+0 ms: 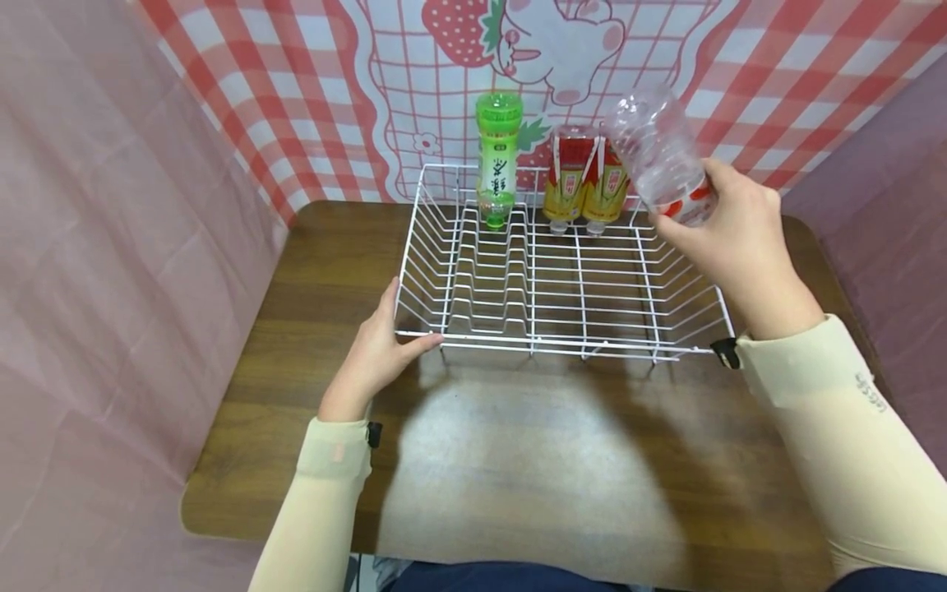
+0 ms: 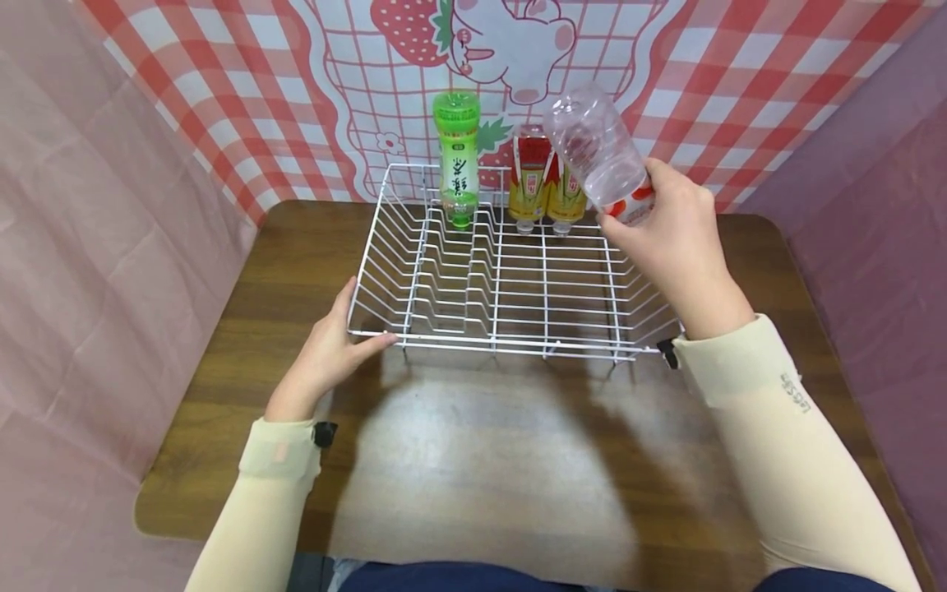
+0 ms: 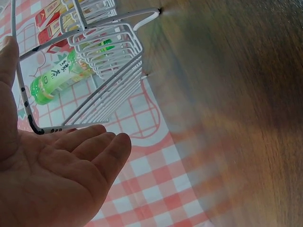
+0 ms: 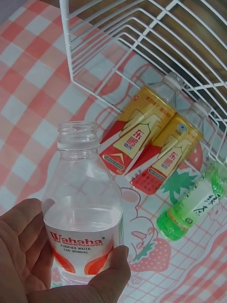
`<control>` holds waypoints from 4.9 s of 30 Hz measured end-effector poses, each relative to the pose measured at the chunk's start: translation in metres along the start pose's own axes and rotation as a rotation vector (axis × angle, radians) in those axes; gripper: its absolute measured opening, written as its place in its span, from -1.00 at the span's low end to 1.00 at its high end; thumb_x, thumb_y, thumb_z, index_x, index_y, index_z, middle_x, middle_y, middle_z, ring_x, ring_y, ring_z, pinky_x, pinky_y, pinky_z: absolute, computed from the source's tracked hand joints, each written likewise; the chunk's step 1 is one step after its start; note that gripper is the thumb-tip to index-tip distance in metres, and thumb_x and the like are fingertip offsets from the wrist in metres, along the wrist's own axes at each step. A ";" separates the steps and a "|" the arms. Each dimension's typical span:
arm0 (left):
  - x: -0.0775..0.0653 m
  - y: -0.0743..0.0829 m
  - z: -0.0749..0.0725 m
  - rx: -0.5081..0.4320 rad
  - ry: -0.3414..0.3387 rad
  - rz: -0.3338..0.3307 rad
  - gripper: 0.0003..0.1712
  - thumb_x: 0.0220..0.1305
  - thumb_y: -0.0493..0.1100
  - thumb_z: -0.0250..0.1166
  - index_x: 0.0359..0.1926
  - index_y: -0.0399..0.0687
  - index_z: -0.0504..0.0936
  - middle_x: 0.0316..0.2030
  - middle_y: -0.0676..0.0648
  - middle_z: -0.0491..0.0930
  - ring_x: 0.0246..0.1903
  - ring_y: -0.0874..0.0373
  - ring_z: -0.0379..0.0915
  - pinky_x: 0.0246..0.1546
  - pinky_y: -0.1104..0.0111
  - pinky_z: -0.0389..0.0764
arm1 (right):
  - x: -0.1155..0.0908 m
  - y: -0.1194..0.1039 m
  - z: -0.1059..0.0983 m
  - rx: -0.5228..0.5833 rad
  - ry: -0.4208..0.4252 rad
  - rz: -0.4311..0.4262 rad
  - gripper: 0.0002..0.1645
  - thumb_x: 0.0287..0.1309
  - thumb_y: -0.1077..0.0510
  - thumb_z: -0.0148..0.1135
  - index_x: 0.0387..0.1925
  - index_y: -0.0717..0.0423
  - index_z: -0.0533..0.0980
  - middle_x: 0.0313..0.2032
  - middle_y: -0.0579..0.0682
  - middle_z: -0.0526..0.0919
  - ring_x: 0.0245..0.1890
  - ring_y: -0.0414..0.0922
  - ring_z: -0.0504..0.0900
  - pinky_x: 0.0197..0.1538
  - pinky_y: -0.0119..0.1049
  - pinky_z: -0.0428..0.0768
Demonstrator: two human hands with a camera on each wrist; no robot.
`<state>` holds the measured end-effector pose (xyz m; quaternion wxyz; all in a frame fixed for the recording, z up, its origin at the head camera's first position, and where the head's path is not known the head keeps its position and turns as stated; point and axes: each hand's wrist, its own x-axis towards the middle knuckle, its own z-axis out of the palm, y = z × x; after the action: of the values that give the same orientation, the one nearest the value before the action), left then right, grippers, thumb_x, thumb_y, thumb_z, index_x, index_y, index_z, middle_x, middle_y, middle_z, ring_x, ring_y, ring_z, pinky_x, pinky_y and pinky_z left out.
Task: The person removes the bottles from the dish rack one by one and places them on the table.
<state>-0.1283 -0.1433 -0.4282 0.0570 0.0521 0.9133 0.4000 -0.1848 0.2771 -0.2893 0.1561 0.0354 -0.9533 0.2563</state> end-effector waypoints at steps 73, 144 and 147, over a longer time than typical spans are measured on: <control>-0.004 0.005 0.000 -0.011 0.014 0.022 0.35 0.13 0.25 0.52 0.64 -0.02 -0.18 0.48 -0.26 0.19 0.39 -0.17 0.21 0.37 -0.07 0.25 | -0.041 -0.021 -0.008 -0.126 -0.093 -0.281 -0.11 -0.02 0.20 0.52 0.35 0.30 0.38 0.20 0.31 0.53 0.05 0.27 0.55 0.03 0.29 0.50; -0.014 0.045 -0.028 0.048 0.024 0.081 0.36 0.14 0.29 0.49 0.60 -0.28 -0.13 0.58 -0.24 -0.14 0.53 -0.06 -0.18 0.49 0.10 -0.05 | -0.065 -0.030 0.007 -0.171 -0.105 -0.404 -0.13 -0.08 0.17 0.54 0.29 0.30 0.40 0.13 0.26 0.56 -0.06 0.24 0.62 -0.20 0.27 0.59; -0.016 0.049 -0.029 0.043 0.022 0.087 0.37 0.14 0.32 0.48 0.61 -0.24 -0.15 0.59 -0.20 -0.17 0.53 -0.02 -0.21 0.49 0.12 -0.06 | -0.066 -0.030 0.008 -0.174 -0.100 -0.416 -0.15 -0.07 0.16 0.54 0.27 0.30 0.40 0.11 0.23 0.57 -0.16 0.19 0.63 -0.28 0.23 0.60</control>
<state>-0.1143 -0.1334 -0.3719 0.0284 0.0886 0.9190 0.3831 -0.1202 0.2464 -0.3018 0.1603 0.2301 -0.9506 0.1332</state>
